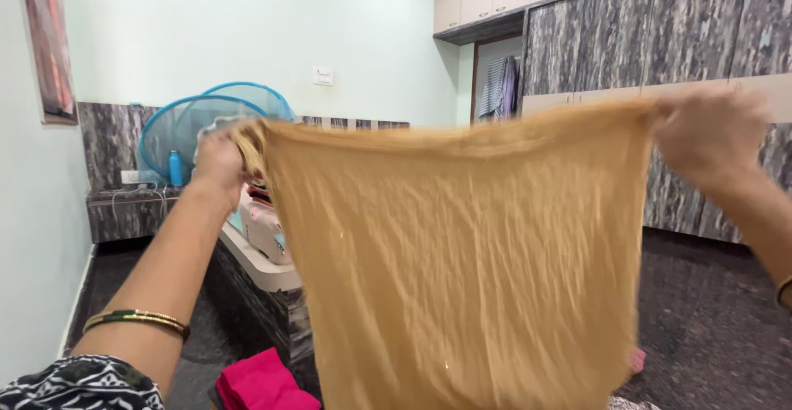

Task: The person sits on the floor and folds a yellow cloth, then a white cloth, placing each folded item onto a stack. The person handles the cloths by hand, unfolding, aligning, and folding them into neat rectangles.

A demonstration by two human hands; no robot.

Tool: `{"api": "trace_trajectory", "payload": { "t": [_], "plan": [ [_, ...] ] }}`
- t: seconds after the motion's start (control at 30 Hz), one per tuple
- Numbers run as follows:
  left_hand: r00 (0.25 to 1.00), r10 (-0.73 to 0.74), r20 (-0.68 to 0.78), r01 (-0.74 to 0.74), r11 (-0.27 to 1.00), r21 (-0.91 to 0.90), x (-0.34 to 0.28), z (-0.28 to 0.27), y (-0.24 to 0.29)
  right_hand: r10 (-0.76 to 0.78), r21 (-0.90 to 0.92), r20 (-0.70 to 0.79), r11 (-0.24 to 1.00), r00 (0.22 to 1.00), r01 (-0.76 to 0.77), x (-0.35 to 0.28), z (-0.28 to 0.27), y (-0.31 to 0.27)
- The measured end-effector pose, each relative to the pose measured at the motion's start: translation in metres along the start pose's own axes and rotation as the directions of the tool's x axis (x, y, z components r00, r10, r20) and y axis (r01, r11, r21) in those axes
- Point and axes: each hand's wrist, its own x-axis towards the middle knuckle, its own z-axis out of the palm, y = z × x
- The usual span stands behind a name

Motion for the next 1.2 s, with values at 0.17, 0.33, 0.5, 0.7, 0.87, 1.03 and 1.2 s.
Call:
{"api": "trace_trajectory", "payload": {
  "t": [0.17, 0.33, 0.5, 0.7, 0.87, 1.03, 1.2],
  "plan": [
    [0.999, -0.029, 0.034, 0.03, 0.999, -0.042, 0.001, 0.009, -0.008, 0.086, 0.5, 0.182, 0.85, 0.979, -0.168, 0.011, -0.013, 0.017],
    [0.95, -0.311, -0.015, 0.286, 0.852, 0.437, -0.016, -0.013, -0.068, -0.21, 0.398, 0.666, 0.911, 0.715, -0.103, -0.028, -0.028, -0.003],
    [0.955, -0.194, 0.224, 0.142, 0.963, 0.229, 0.033, -0.016, -0.058, -0.143, 0.494, 0.671, 0.819, 0.728, -0.294, 0.002, -0.01, 0.03],
    [0.936, -0.304, 0.179, 0.241, 0.922, 0.305, -0.004, 0.002, -0.036, -0.011, 0.411, 0.491, 0.884, 0.871, -0.221, -0.021, 0.009, 0.037],
    [0.959, -0.284, -0.014, 0.27, 0.891, 0.366, -0.043, 0.002, -0.052, -0.147, 0.396, 0.556, 0.912, 0.818, -0.105, -0.063, -0.017, 0.012],
    [0.972, -0.225, 0.071, 0.219, 0.972, 0.085, -0.036, 0.0, -0.05, -0.128, 0.597, 0.538, 0.755, 0.834, -0.269, -0.049, -0.048, 0.028],
    [0.954, -0.247, 0.172, 0.282, 0.932, -0.228, -0.077, -0.028, -0.053, -0.041, 0.769, 0.631, 0.167, 0.775, -0.617, -0.101, -0.051, 0.056]
  ]
}}
